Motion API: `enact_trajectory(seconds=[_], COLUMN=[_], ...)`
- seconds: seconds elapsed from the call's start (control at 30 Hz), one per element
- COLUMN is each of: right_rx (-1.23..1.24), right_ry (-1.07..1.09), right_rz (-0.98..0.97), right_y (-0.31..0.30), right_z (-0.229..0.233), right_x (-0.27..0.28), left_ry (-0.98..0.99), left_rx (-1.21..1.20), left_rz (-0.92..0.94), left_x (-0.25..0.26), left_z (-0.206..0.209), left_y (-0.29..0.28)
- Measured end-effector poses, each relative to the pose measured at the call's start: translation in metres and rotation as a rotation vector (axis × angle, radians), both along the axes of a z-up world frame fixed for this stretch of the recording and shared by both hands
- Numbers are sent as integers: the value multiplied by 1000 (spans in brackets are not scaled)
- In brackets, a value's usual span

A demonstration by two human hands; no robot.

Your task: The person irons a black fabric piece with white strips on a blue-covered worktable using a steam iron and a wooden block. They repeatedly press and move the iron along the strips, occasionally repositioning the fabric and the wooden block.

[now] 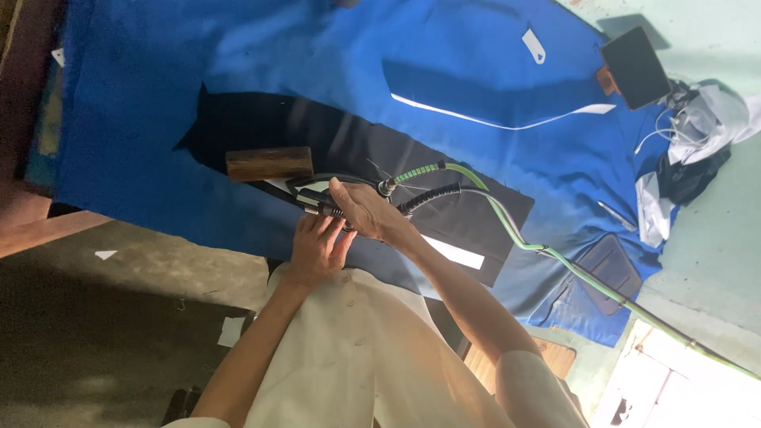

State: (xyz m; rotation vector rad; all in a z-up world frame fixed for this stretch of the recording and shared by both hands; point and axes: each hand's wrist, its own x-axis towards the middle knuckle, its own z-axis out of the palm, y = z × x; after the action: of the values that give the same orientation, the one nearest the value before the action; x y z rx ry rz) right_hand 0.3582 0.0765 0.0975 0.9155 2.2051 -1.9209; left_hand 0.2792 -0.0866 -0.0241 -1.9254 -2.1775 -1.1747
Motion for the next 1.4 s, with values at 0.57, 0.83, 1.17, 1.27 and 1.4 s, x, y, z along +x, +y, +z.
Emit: enact_trajectory(seconds=[0.57, 0.83, 1.17, 1.27, 1.4], right_rx=[-19, -45, -12, -20, -30], right_ry=[-73, -101, -92, -100, -57], right_rz=[-32, -29, -8, -17, -24], right_y=[-1, 0, -1, -1, 0], right_z=[-15, -34, -21, -22, -19], right_x=[-5, 0, -3, -3, -4], left_ry=[-22, -72, -59, -45, -19], left_rx=[13, -18, -27, -28, -29], left_rz=[34, 1, -54, -46, -29], left_x=[1, -3, -5, -8, -7], left_z=[-12, 3, -3, 0, -18], left_y=[1, 1, 0, 1, -4])
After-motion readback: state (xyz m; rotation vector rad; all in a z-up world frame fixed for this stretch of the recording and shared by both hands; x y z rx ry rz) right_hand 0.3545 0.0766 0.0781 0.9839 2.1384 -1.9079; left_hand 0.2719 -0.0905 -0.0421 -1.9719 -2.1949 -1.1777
